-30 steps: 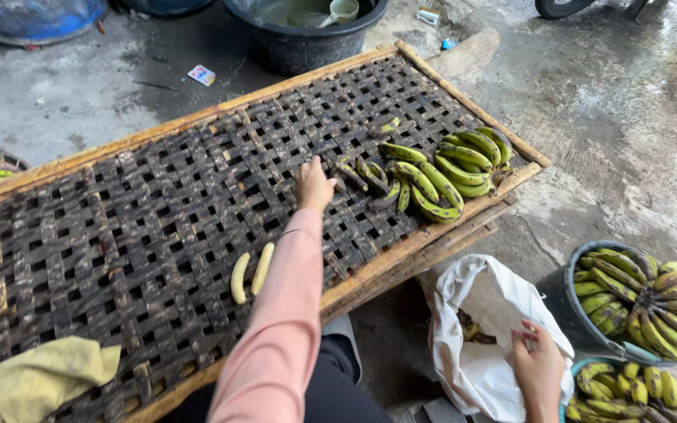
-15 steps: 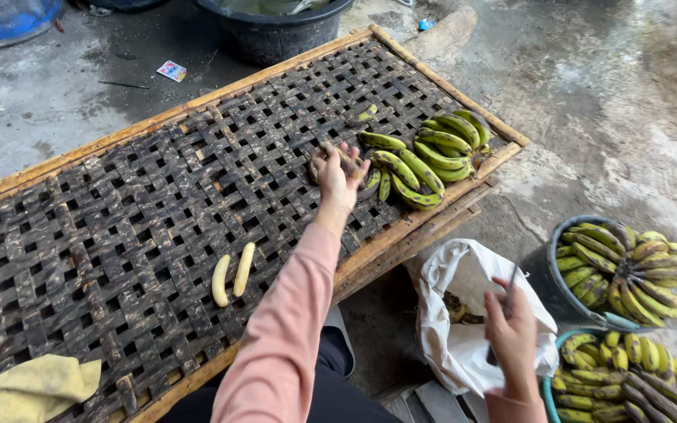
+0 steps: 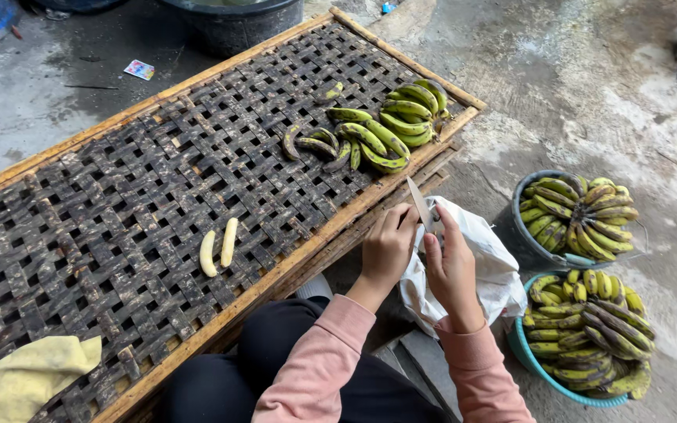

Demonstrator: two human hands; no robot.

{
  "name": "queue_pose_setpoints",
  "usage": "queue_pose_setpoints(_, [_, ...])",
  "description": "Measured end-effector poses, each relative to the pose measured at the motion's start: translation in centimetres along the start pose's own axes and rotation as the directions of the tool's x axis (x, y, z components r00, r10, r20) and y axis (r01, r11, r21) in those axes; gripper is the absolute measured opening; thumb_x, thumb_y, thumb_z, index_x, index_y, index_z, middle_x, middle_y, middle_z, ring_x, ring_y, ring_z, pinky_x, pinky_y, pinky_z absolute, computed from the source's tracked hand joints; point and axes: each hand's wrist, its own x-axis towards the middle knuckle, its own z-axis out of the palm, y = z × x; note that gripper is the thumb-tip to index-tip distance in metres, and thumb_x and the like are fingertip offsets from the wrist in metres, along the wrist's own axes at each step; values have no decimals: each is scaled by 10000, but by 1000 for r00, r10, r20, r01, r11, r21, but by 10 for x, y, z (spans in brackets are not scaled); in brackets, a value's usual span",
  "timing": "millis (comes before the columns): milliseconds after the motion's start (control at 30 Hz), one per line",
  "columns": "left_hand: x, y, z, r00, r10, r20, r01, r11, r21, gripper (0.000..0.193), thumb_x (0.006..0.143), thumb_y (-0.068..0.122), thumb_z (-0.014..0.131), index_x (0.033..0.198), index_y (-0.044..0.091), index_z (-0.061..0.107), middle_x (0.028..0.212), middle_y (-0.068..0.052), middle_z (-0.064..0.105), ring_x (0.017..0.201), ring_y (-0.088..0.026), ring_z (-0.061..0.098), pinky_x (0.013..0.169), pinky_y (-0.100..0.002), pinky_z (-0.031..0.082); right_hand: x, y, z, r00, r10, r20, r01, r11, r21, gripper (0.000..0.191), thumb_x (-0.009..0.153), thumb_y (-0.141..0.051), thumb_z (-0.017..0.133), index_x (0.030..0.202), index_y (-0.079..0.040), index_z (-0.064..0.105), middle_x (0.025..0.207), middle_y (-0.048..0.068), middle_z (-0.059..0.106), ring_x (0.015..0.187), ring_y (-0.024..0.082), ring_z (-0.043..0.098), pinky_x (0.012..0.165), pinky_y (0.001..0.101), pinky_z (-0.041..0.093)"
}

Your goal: The person sits on the ground in front of a woven bamboo tray and peels unripe bananas with a knife, cutting the peel and removing it by hand. Peeled bananas are placed on the tray and discarded peels go into a white sack beside them.

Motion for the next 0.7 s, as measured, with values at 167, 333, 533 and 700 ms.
queue_pose_setpoints(167, [-16,-7,9,999,24,-29,-21,997,81,207,928,100,694,1135,109,680,1097,-36,665,927,-255,701,739,-373,588,-7,5,9,999,31,-27,-31,999,7,434,1047,-255,570,1444,-87,520,835,126,645,687,230,629,649,345,511])
queue_pose_setpoints(333, [-13,-15,14,992,108,-71,-101,990,95,241,916,96,703,1157,100,709,1086,-28,683,983,-234,707,793,-354,600,-3,22,24,999,26,-47,-19,990,140,352,1084,-271,503,1331,-21,501,825,88,646,673,204,647,602,333,515])
queue_pose_setpoints(533, [-8,-24,24,977,208,-35,-207,978,39,253,899,60,704,1149,80,737,1082,-48,677,1054,-248,711,880,-340,613,19,51,23,723,571,388,-617,281,736,541,1119,-538,324,922,-46,428,664,55,413,423,161,444,345,294,382])
queue_pose_setpoints(700, [-10,-41,36,991,57,117,-13,938,-346,282,866,-27,722,1106,117,754,1061,-53,693,989,-229,712,861,-333,610,22,90,5,658,258,707,-671,-224,707,538,1061,-575,344,1020,-66,516,700,34,440,429,83,417,311,204,345])
